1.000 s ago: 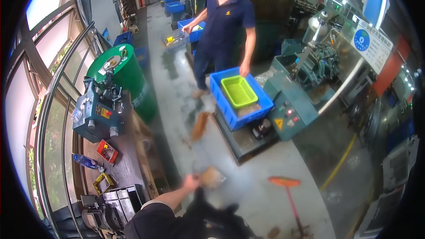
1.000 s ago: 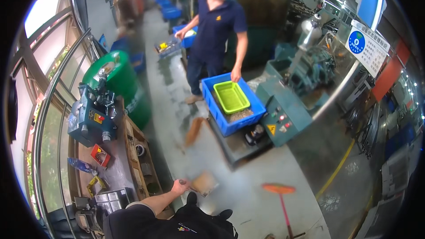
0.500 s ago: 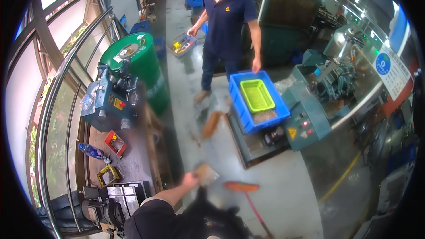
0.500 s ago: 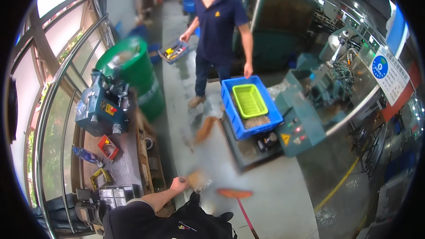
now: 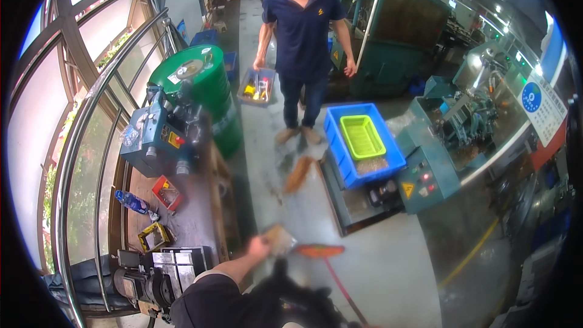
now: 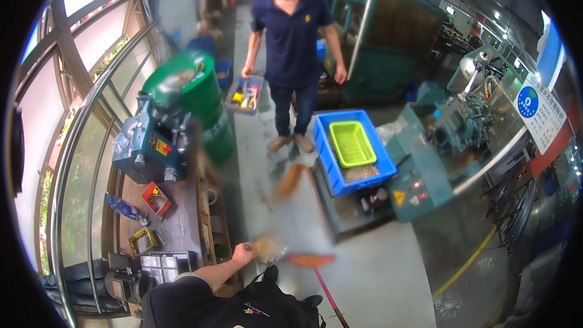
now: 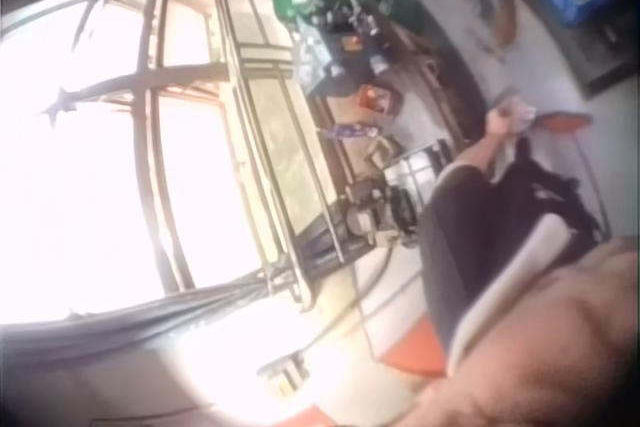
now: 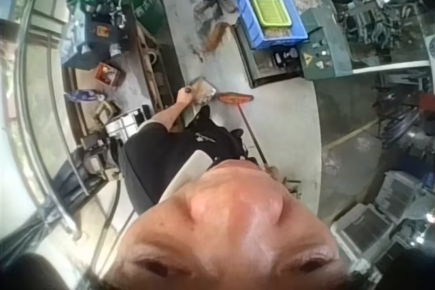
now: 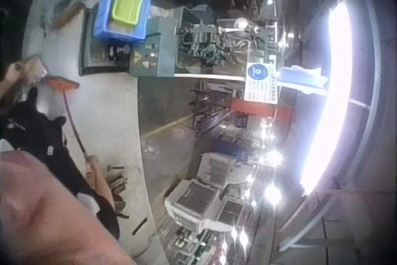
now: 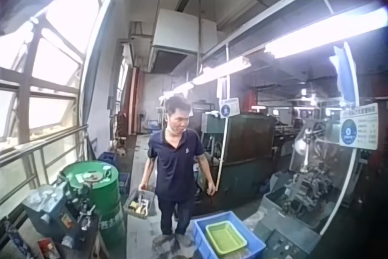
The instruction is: The recorder is sweeping the floor around industrial machinery and workbenches in a factory.
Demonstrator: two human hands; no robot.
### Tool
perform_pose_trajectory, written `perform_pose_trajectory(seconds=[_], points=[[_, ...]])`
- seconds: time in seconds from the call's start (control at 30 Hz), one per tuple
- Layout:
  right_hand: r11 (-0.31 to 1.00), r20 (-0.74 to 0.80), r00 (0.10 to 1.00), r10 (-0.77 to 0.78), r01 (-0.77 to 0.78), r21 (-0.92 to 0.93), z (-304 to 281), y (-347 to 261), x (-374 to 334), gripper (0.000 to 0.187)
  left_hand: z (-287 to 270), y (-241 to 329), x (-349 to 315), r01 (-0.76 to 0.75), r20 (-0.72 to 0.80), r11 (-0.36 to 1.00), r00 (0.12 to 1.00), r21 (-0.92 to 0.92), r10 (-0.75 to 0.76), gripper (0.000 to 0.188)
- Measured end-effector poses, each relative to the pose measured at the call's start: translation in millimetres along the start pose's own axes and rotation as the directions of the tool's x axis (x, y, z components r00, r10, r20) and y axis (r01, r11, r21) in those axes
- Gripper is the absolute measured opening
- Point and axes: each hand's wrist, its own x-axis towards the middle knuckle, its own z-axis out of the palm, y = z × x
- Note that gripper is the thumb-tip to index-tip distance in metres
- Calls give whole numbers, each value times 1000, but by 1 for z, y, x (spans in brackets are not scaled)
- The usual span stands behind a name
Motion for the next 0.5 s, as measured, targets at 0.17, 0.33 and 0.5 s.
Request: perform_pose_trajectory(seconds=[0.17,0.33,0.5], points=[[999,22,1000,-8,7,52,6,9,8,41,5,-24,2,37,7,993,999,-114,-36,22],[987,50,998,-26,17,162,11,51,33,40,1,-6,-4,124,58,984,991,-126,-117,23],[997,-3,997,-78,78,-19,19,-8,-30,38,7,-38,7,144,45,976,989,-162,-139,25]])
